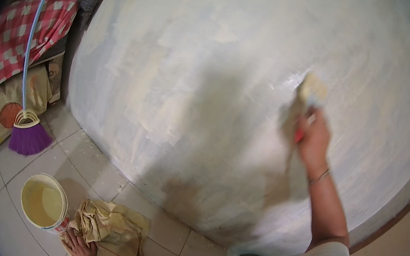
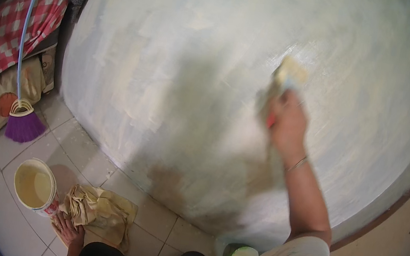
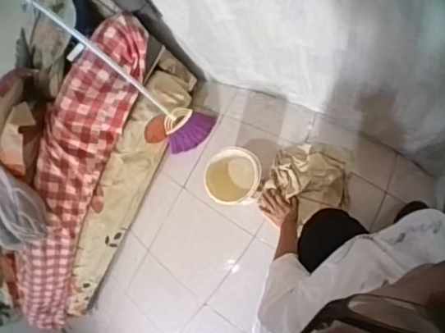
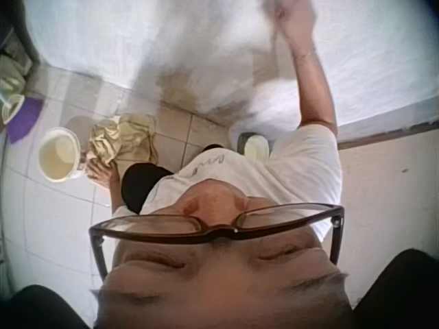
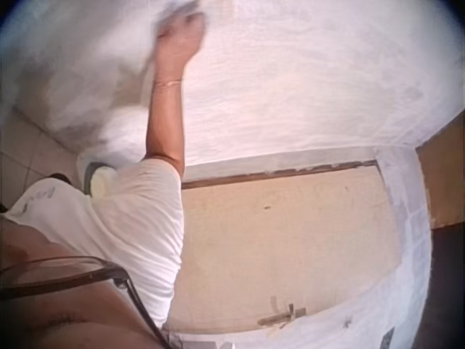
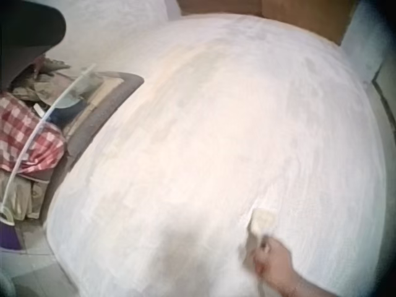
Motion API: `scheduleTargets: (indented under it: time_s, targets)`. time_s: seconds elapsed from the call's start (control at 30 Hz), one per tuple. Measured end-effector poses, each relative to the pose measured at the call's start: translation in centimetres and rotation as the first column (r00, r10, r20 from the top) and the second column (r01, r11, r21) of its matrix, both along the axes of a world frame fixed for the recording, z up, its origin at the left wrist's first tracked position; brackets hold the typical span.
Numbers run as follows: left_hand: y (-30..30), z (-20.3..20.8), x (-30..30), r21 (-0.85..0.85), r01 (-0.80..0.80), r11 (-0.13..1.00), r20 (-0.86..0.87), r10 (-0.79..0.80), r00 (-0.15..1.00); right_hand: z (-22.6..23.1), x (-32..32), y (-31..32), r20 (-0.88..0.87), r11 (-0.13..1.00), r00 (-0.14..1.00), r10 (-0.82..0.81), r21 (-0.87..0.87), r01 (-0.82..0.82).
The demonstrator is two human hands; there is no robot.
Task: The person paints the lower section of a wall with white paint using a brush, dipping it into a bowl. They then use a cloth to wipe the floor and the wall near the baseboard to clean up excess paint.
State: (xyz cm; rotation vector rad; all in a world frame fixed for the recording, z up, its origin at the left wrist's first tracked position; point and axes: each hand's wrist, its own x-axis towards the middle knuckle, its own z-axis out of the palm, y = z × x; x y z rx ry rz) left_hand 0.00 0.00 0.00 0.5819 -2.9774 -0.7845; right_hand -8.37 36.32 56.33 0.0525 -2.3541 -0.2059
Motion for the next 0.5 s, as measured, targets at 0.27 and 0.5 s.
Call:
scheduleTargets:
  time_s: [0.27, 0.5]
  targets:
    - [-3.5, 0.8, -0.8, -0.029, -0.014, 0.999, -0.034, 0.013, 0.999, -14.6, 1.2, -1.9, 0.632, 0.919, 0.682, 0.368, -0.134, -0.371]
    - [-3.2, -3.4, -0.4, -0.06, -0.025, 0.998, -0.133, 0.017, 0.991, -0.9, -1.1, -2.1, 0.247, 0.895, 0.86, 0.447, -0.13, -0.428]
